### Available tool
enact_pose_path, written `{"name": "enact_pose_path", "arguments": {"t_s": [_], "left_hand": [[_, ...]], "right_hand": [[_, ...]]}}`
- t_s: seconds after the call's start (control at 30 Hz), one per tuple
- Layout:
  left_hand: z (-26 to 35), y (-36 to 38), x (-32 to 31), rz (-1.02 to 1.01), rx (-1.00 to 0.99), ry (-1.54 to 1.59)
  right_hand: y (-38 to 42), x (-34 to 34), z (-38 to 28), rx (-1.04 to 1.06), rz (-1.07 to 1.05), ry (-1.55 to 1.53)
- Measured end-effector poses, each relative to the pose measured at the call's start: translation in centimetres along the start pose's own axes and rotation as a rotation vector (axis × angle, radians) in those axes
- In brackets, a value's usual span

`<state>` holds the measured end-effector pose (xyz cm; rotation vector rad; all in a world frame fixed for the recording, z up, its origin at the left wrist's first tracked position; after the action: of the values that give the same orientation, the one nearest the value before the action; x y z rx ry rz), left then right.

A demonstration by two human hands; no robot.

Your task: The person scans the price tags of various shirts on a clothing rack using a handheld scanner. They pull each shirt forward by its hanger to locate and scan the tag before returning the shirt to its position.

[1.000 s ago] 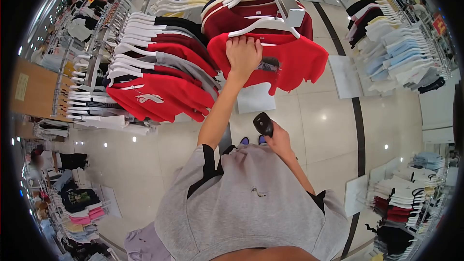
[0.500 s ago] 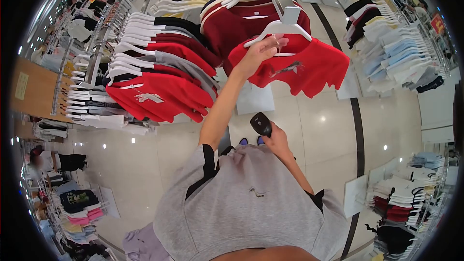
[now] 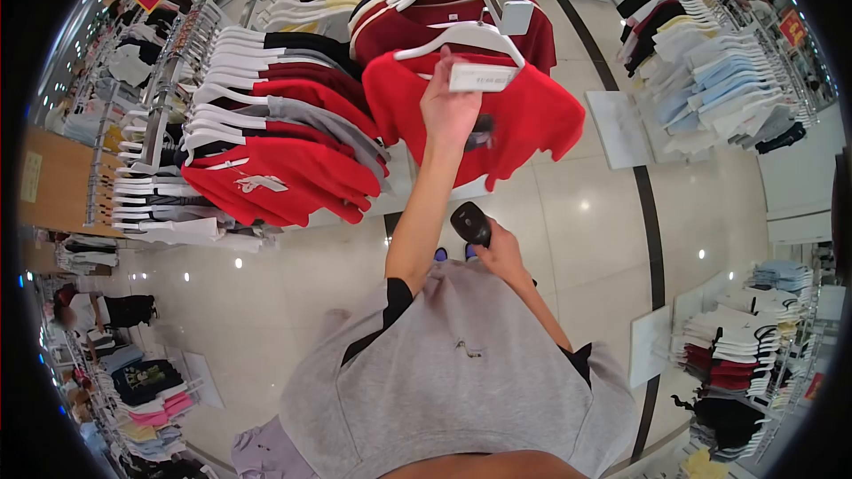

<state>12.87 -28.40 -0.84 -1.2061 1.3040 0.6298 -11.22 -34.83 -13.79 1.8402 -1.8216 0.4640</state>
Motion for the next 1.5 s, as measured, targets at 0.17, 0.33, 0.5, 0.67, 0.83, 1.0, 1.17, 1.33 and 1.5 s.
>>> {"name": "enact_pose_path", "arguments": {"t_s": [0.17,0.33,0.5,0.67,0.83,1.0,1.17,1.33,1.5], "left_hand": [[0.3,3.3,-1.9,0.034,-0.077,-0.115],[3.3,4.4,-2.8,0.052,-0.189,-0.244],[7.4,3.6,-1.4,0.109,-0.175,0.046],[5.7,6.0,-4.2,0.243,-0.299,-1.3],[4.4,6.9,-2.3,0.196,-0.209,-1.394],[2.3,7.5,-1.5,0.128,-0.179,-1.303],[1.6,7.4,-1.6,0.085,-0.145,-1.343],[1.2,5.5,-3.8,0.076,-0.126,-1.198],[3.7,0.5,-6.3,0.0,-0.425,-0.776]], "right_hand": [[0.1,0.7,-1.0,0.024,0.044,-0.059],[-0.7,2.1,-1.6,0.04,0.103,-0.163],[-1.0,5.1,-3.2,0.146,0.238,-0.359],[-0.4,6.5,-5.1,0.14,0.267,-0.416],[-0.8,6.4,-6.7,0.197,0.26,-0.266],[-2.9,5.2,-7.2,0.182,0.206,-0.298],[-3.7,4.6,-6.4,0.128,0.204,-0.355],[-2.7,4.0,-4.5,0.109,0.233,-0.392],[-1.3,2.6,-1.5,0.006,0.19,-0.407]]}}
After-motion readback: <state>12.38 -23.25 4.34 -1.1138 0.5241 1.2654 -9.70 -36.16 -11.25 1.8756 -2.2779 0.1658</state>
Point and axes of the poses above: each hand's wrist, its own y-axis away from the middle knuckle, its own x-axis out of the back of the hand, z = x × y, the point moved 9 cm from there along -y, towards the middle knuckle
